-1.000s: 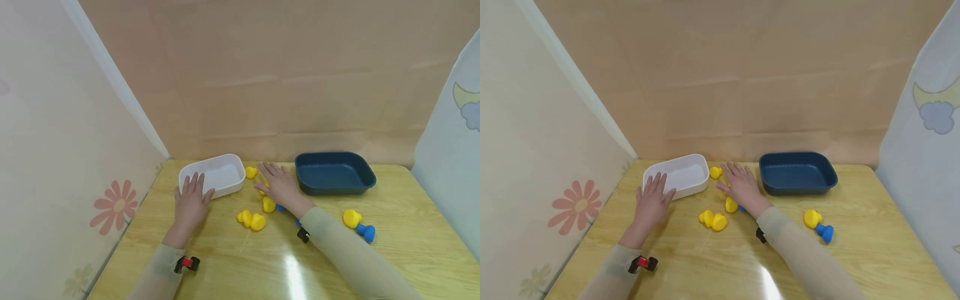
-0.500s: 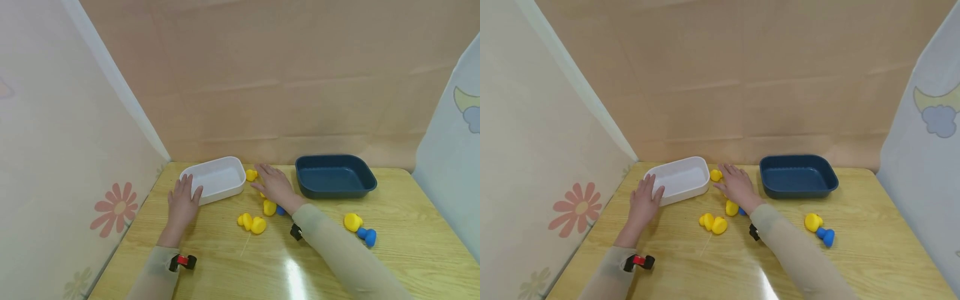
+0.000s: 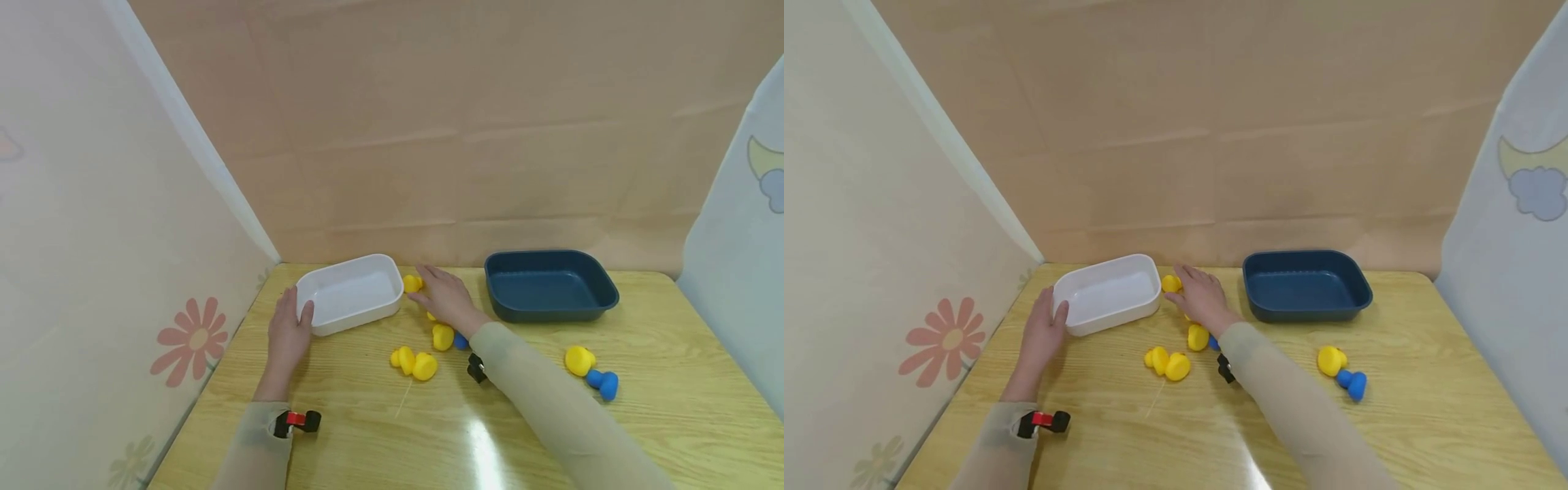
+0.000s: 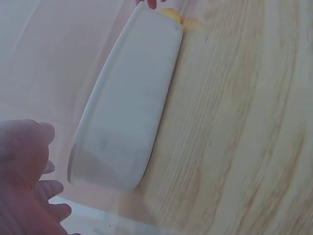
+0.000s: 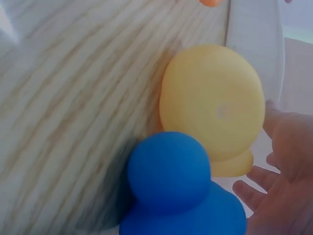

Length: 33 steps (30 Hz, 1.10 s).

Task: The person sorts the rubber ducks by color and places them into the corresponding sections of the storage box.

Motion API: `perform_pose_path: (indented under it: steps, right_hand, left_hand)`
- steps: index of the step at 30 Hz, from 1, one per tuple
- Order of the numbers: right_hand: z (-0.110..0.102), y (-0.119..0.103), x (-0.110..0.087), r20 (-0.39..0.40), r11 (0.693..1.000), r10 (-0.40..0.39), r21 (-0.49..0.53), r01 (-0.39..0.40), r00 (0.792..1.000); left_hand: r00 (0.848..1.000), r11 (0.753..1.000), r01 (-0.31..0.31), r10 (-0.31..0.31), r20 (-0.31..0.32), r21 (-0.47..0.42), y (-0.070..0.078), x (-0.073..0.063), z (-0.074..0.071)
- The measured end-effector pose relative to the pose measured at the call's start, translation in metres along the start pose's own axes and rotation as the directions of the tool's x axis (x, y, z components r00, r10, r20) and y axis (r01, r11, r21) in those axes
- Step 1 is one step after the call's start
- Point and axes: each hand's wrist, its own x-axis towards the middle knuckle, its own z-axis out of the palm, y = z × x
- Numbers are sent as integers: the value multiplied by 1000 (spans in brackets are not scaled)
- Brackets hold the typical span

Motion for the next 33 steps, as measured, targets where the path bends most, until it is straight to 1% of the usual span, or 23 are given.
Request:
perform_pose_path:
  steps: [4,7,11,14,16,22,30,33]
  right_hand:
    - [3,2,6,18,999,29,29,-30,999]
    - [6,4,9,35,997,51,56,-53,998]
    - [10,7,12,83,994,78,74,-85,993]
    - [13,10,15,110,992,92,81,-101,990]
    - [14,11,17,108,991,94,85,-104,990]
    - [16,11,21,84,992,93,78,-100,992]
    - [19,8,25,68,991,118,50,-121,991]
    - [21,7,27,63,990,137,38,-139,989]
  left_hand:
    - [1000,997,10,-11,-8,-73,-7,1,0]
    - [999,992,33,-34,-6,-122,-11,0,0]
    - [996,978,92,-89,26,-187,-14,-4,0]
    - [989,961,145,-135,56,-236,-16,-6,1]
    - [984,947,175,-163,68,-269,-17,-7,2]
    - [977,917,215,-202,74,-335,-21,-8,4]
    - [973,885,230,-212,90,-405,-27,-8,9]
    - [969,876,247,-229,94,-415,-27,-7,11]
